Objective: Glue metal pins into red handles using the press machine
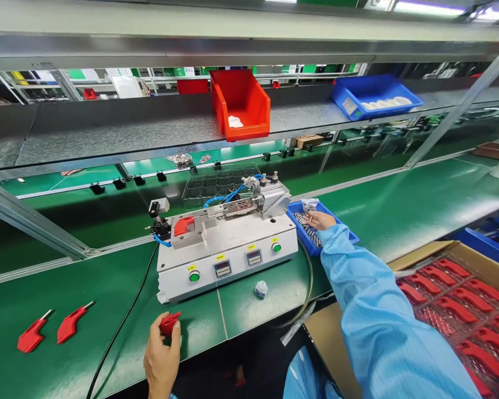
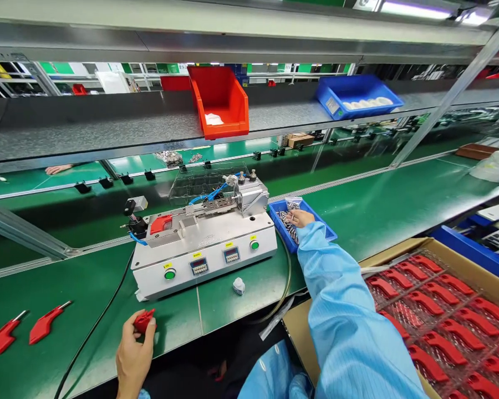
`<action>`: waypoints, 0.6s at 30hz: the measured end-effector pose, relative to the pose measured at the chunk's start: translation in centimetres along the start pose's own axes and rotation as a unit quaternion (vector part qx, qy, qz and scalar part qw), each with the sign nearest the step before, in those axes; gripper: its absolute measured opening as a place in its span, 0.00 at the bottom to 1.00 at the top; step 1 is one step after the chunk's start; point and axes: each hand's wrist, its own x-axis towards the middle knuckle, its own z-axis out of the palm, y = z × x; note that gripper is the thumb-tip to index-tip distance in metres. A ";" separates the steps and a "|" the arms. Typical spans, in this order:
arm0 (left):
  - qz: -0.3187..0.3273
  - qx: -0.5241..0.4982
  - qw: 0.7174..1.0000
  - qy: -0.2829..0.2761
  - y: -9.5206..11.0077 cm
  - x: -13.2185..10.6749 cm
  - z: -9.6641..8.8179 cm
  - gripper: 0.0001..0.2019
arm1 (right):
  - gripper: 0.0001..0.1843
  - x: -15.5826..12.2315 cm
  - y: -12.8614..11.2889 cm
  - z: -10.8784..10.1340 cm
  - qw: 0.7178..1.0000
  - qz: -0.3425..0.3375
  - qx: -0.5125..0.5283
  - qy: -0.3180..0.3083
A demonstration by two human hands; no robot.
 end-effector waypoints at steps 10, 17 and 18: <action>0.019 0.005 1.000 0.009 -0.5 -0.1 0.0 0.27 | 0.10 -1.8 -2.3 -1.7 1.000 -0.002 0.014 -0.008; 0.041 -0.002 0.999 0.018 -0.4 -0.4 0.2 0.27 | 0.11 -5.7 -5.6 0.8 0.984 -0.177 0.006 -0.004; 0.041 -0.005 0.999 0.018 -0.4 -0.3 0.2 0.28 | 0.11 -6.5 -6.2 1.4 0.978 -0.209 -0.004 -0.014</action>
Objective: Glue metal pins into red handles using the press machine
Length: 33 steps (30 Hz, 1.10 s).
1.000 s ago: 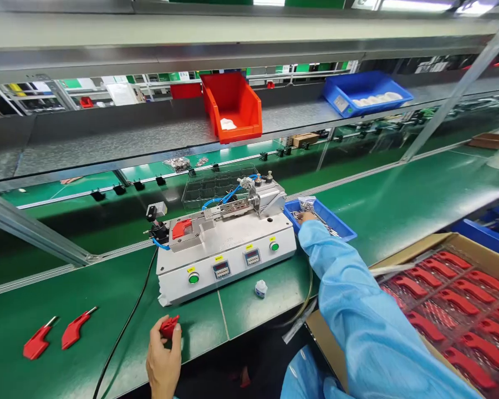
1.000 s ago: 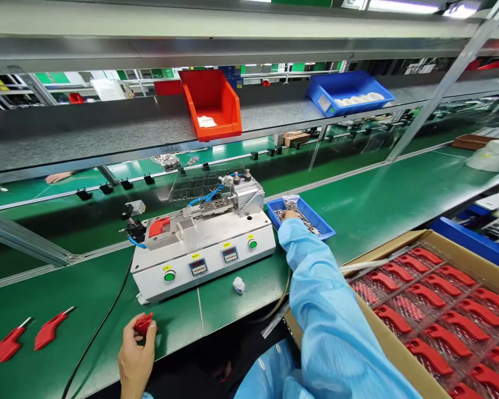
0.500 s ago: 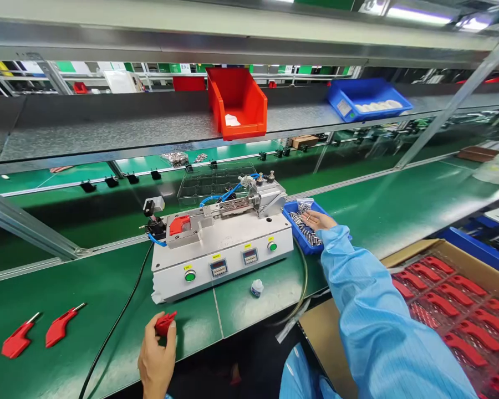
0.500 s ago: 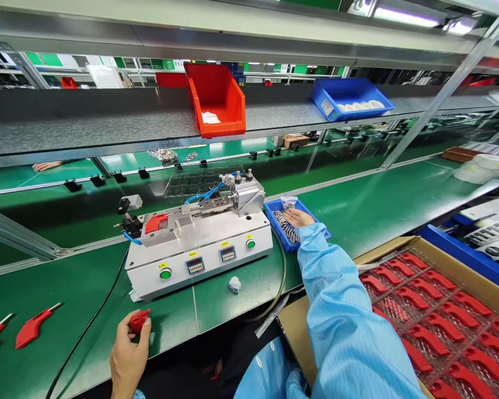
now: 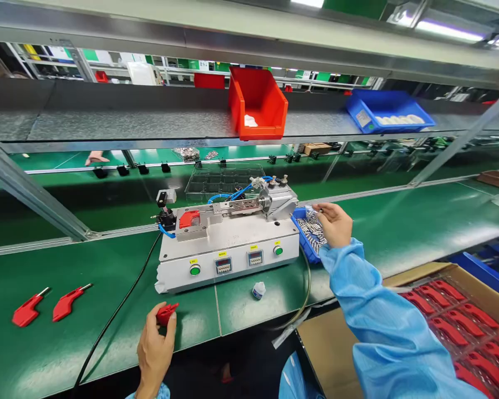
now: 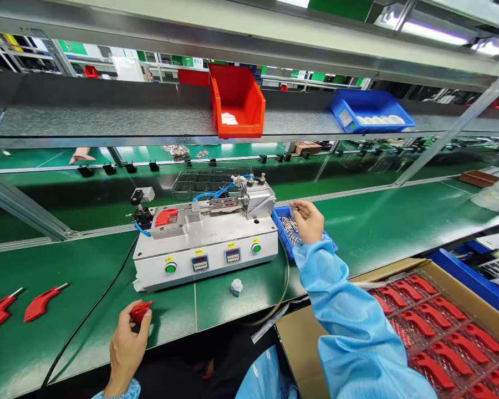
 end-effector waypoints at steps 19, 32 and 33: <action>0.067 -0.070 0.994 0.053 1.9 1.1 0.7 0.18 | 0.07 -3.6 -6.5 23.9 0.891 -0.265 -0.076 -0.361; 0.077 -0.081 0.992 0.066 1.0 1.4 1.2 0.15 | 0.10 -2.8 -3.3 26.6 0.848 -0.340 -0.140 -0.383; 0.078 -0.076 0.992 0.069 1.0 1.4 1.3 0.15 | 0.11 -2.9 -3.6 26.8 0.840 -0.350 -0.156 -0.385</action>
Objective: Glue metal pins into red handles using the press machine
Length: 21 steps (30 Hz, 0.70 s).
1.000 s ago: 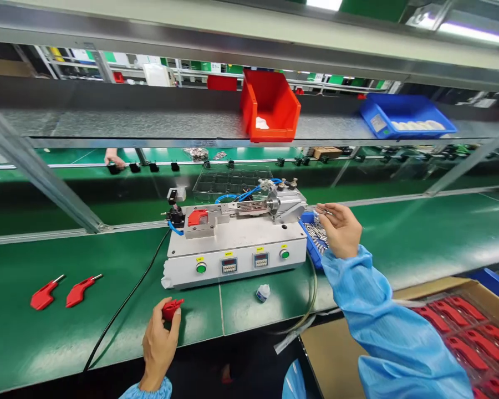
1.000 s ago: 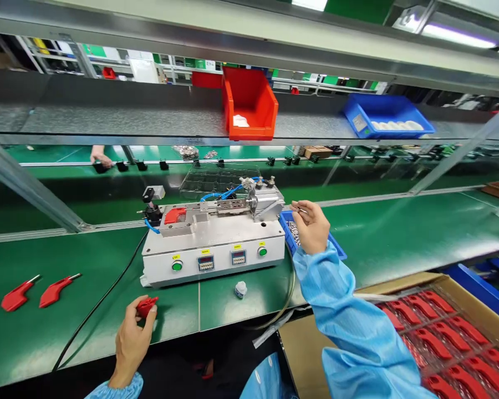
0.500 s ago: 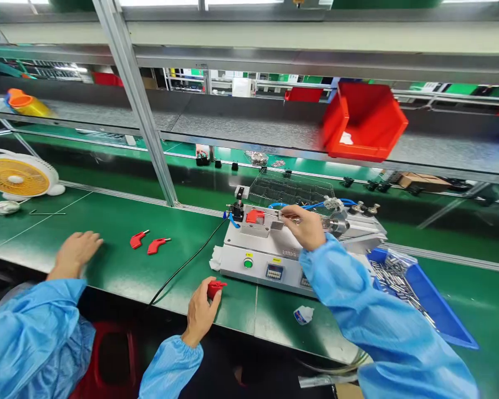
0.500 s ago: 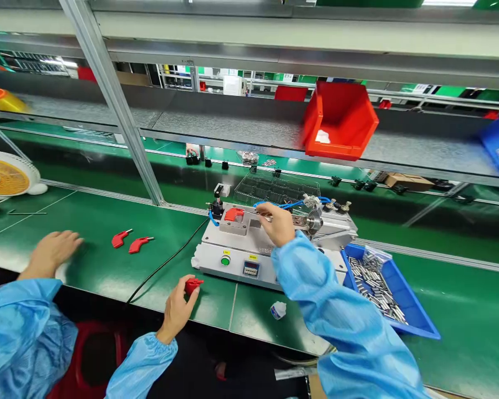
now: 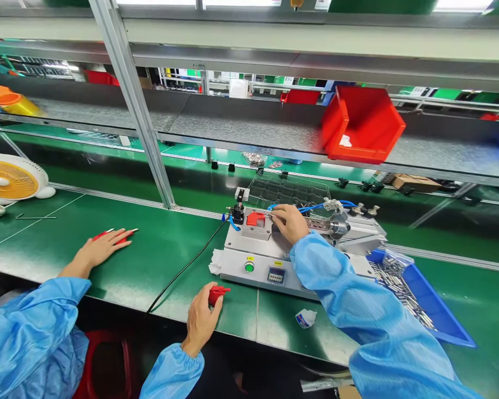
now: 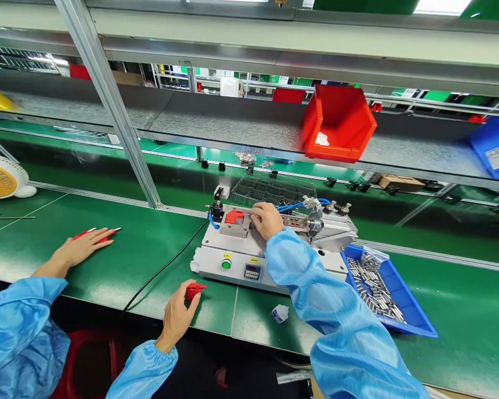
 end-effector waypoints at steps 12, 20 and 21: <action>-0.009 0.059 0.997 -0.041 -0.8 -0.8 -1.1 0.26 | 0.09 3.4 -7.2 0.7 0.963 0.079 -0.168 -0.198; 0.002 0.093 0.995 -0.022 -0.7 -0.6 -1.6 0.30 | 0.10 2.7 -9.0 -2.0 0.965 0.079 -0.179 -0.173; -0.010 0.079 0.997 -0.021 -0.7 -0.6 -1.7 0.31 | 0.09 2.0 -8.9 -2.9 0.970 0.077 -0.172 -0.153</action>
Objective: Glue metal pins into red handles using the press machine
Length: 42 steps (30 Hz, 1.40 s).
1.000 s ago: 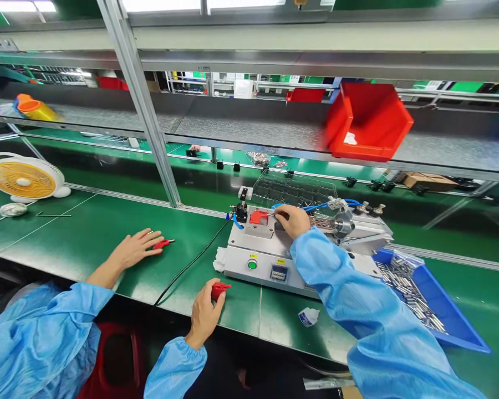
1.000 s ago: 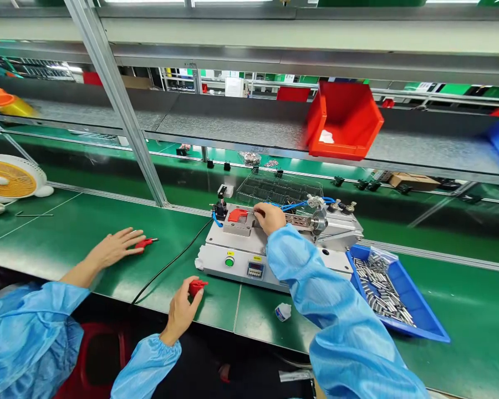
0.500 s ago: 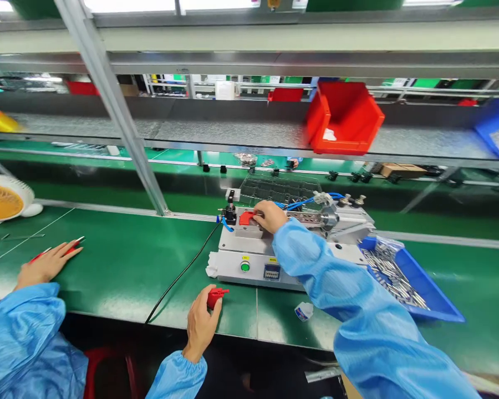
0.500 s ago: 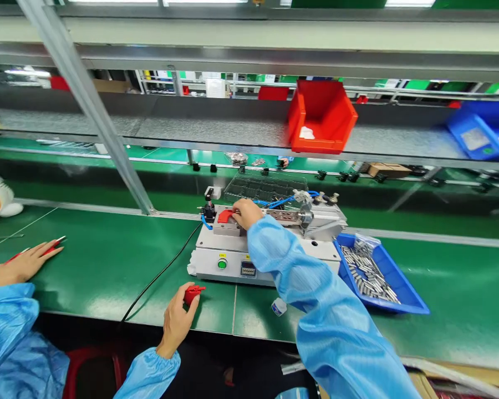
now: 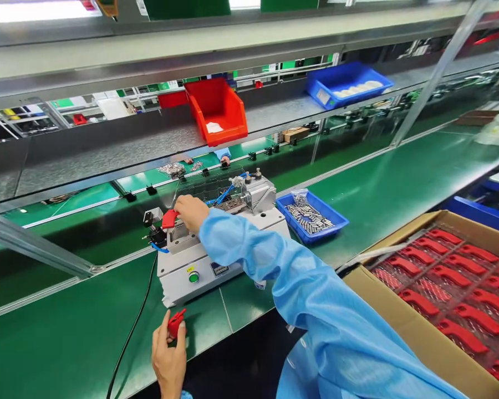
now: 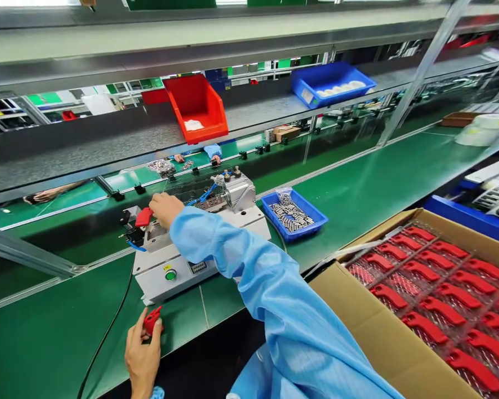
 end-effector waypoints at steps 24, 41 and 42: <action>0.179 0.261 0.947 -0.057 23.6 19.3 -0.5 0.05 | 0.14 -18.9 10.7 1.8 0.984 -0.026 0.106 0.139; 0.298 0.110 0.945 0.075 15.3 13.0 0.3 0.13 | 0.14 -21.4 11.3 6.0 0.960 0.114 0.100 0.237; 0.296 0.102 0.946 0.081 14.4 11.8 0.3 0.12 | 0.15 -21.7 11.1 6.5 0.958 0.121 0.090 0.244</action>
